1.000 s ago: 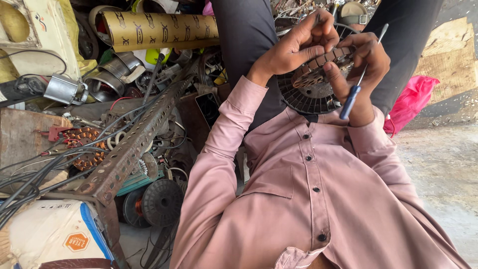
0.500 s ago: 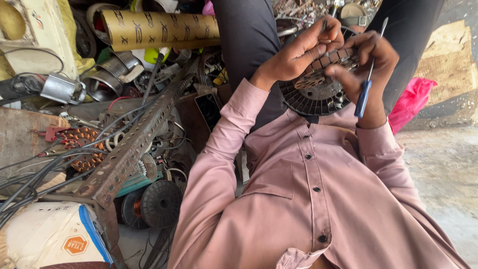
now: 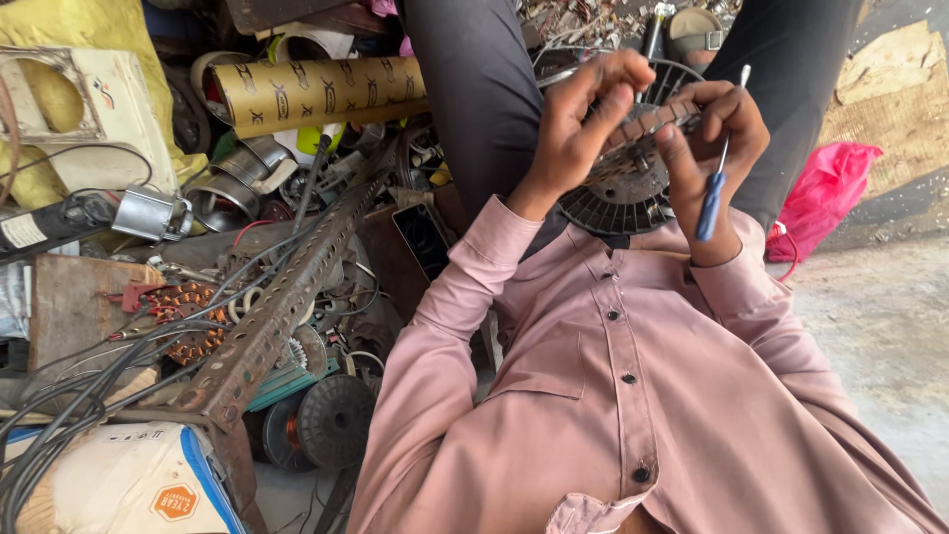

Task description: The person uses a screwdriver to adjust small components on a circular motor rotor held in their lap. They then use pliers to manipulate wires on the rotor. The work is performed in a cluttered workshop environment.

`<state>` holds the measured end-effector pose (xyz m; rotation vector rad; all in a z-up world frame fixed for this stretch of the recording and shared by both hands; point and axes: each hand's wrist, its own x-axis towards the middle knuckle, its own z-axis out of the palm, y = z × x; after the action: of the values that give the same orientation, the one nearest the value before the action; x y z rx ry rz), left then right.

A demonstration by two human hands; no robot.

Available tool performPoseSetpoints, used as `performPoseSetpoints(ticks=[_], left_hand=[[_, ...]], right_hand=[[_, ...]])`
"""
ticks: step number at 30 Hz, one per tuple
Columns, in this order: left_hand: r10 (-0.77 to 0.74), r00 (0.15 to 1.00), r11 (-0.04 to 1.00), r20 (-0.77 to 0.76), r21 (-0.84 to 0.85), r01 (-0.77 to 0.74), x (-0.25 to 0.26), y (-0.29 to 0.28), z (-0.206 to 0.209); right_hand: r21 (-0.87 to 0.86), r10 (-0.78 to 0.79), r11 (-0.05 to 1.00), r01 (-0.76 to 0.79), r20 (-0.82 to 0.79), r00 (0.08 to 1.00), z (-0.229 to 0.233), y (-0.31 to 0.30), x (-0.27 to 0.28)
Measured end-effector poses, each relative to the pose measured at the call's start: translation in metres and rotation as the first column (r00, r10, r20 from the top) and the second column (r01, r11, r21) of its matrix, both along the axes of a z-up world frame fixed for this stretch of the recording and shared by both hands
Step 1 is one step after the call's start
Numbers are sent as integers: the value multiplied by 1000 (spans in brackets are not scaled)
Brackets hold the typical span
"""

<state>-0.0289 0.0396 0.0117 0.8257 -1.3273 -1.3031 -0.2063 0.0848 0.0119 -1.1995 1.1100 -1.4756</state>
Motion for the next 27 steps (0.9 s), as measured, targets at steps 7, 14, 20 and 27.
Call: performPoseSetpoints(ticks=[7, 14, 20, 27], left_hand=[[-179, 930, 962, -320, 141, 234, 17, -9, -18], [-275, 867, 912, -416, 172, 372, 24, -17, -33], [-333, 886, 902, -322, 165, 398, 27, -17, -18], [-428, 849, 867, -311, 123, 482, 34, -23, -10]], right_hand=[[-157, -2, 985, -65, -393, 919, 12, -21, 2], [-171, 58, 976, -137, -400, 915, 19, -19, -1], [-226, -14, 970, -94, -434, 901, 18, -16, 6], [-297, -118, 954, -47, -514, 849, 3, -15, 11]])
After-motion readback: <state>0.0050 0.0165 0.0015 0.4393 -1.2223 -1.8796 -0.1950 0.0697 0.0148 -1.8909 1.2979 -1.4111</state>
